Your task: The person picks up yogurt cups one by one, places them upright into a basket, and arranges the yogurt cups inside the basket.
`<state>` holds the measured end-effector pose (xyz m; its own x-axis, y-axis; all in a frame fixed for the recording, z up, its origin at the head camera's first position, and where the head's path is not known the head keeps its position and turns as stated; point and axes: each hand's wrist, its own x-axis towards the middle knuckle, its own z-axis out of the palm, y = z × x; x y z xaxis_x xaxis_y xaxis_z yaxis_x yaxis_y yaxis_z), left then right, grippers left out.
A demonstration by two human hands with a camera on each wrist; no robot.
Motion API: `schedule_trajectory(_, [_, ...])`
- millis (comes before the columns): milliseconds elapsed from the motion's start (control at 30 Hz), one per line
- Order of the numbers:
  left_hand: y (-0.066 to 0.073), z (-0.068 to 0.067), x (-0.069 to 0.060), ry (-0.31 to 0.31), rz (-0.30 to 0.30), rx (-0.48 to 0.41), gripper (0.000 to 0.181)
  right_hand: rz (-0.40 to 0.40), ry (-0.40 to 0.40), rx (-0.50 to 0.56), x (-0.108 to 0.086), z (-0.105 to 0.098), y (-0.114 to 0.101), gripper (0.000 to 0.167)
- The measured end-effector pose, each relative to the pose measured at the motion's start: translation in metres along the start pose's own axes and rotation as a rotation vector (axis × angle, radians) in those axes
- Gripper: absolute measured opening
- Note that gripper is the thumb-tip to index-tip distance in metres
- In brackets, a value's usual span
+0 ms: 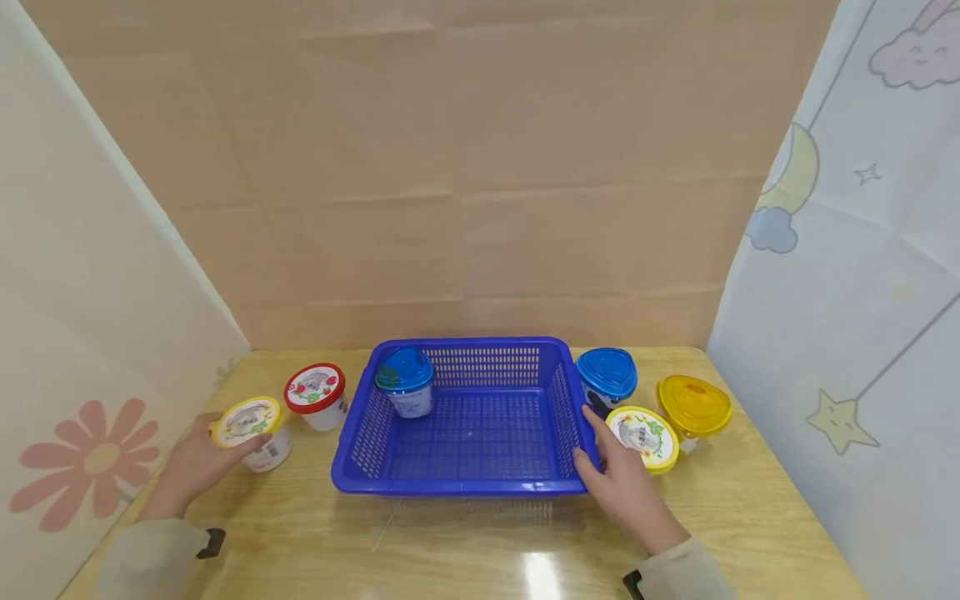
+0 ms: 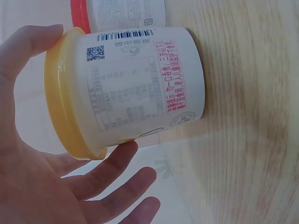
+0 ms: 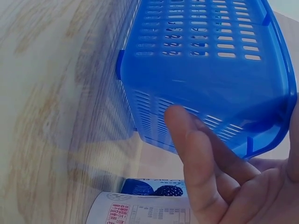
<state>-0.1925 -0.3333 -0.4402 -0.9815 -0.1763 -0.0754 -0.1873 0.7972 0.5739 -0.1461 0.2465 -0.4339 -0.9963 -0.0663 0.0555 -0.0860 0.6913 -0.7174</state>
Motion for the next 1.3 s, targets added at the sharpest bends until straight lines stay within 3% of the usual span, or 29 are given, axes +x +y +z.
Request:
schedule_trajectory(200, [0.001,-0.004,-0.002,0.018,0.008,0.007,0.114,-0.024,0.016,0.005,0.0,0.001,0.0,0.065])
schedule_trajectory(533, [0.017,-0.009,-0.013,0.087,0.101,0.002,0.107,-0.023,0.031,-0.019,0.001,0.0,-0.002,0.065])
schedule_trajectory(800, [0.038,-0.014,-0.027,0.164,0.127,0.015,0.103,-0.029,0.053,-0.034,0.001,0.0,-0.001,0.064])
schedule_trajectory(1067, [0.069,-0.022,-0.039,0.227,0.149,-0.044,0.105,-0.033,0.067,-0.054,0.001,0.0,-0.004,0.063])
schedule_trajectory(1300, [0.084,-0.025,-0.04,0.226,0.215,-0.056,0.103,-0.028,0.059,-0.052,0.001,0.0,-0.004,0.063])
